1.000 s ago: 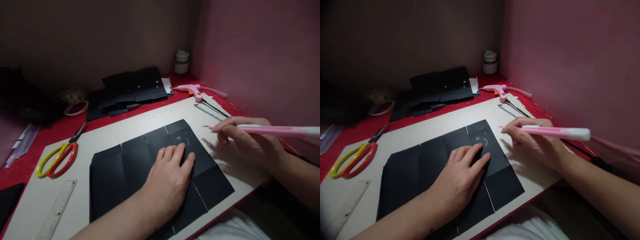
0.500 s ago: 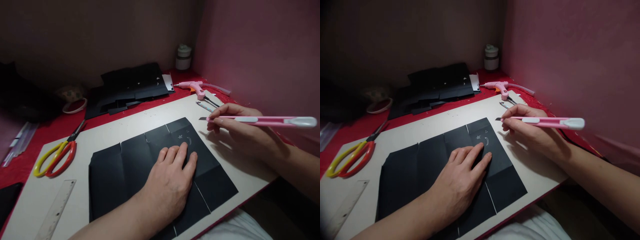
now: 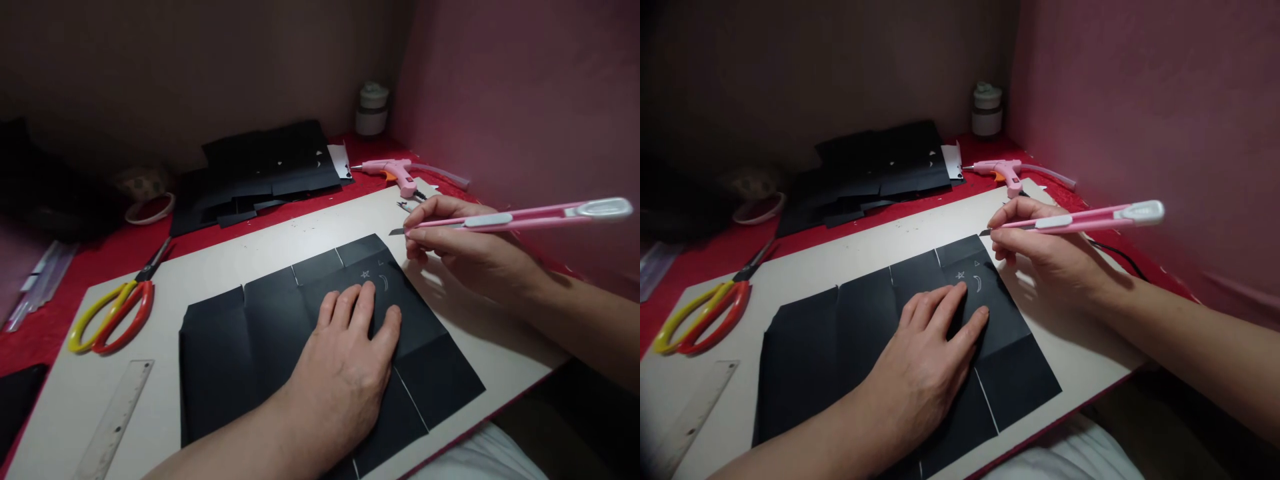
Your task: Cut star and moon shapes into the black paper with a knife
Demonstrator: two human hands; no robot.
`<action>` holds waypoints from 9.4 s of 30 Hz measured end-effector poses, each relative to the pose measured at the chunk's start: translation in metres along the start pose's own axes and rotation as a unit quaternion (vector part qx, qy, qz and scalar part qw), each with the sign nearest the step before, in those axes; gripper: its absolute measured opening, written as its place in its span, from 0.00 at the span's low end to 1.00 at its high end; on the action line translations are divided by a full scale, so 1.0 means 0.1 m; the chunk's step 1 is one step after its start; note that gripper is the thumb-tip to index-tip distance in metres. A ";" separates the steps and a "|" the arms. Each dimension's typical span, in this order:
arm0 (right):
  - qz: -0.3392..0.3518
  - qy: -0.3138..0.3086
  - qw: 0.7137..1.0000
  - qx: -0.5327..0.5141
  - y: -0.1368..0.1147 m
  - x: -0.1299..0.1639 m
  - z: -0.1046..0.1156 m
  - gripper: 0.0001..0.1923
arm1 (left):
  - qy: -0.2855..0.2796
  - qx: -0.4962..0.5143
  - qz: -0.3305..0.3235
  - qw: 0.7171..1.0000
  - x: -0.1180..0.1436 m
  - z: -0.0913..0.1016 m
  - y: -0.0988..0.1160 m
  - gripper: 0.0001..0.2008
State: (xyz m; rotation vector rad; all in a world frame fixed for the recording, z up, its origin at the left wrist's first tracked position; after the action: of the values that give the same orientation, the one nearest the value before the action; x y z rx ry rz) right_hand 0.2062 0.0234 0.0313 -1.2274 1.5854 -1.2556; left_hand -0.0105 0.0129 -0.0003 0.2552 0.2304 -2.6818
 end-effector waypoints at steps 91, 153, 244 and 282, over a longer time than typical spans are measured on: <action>0.184 -0.089 0.875 0.438 0.18 0.21 -0.02 0.06 | 0.070 0.021 0.070 0.995 -0.35 -0.11 -0.10 0.22; 0.194 -0.101 0.842 0.494 0.11 0.24 -0.06 0.06 | 0.078 0.034 0.069 0.994 -0.34 -0.10 -0.08 0.20; 0.194 -0.037 0.855 0.479 0.19 0.25 -0.02 0.03 | 0.061 0.047 0.062 0.995 -0.34 -0.10 -0.06 0.21; 0.177 -0.085 0.871 0.450 0.13 0.22 -0.05 0.05 | 0.051 0.050 0.053 0.996 -0.33 -0.10 -0.05 0.23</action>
State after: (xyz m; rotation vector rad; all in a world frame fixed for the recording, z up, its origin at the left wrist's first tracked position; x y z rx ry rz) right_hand 0.1934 0.0041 0.0198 -0.4031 0.8350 -1.3429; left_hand 0.0180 0.0328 -0.0018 0.4233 0.1086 -2.5805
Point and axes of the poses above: each hand's wrist, its own x-axis away from the middle knuckle, its own z-axis out of the back of the hand, y = z × x, the point moved 1 cm from there along -x, towards the middle knuckle, and after that the axes turned 14 degrees about -x, right-handed, at the moved point
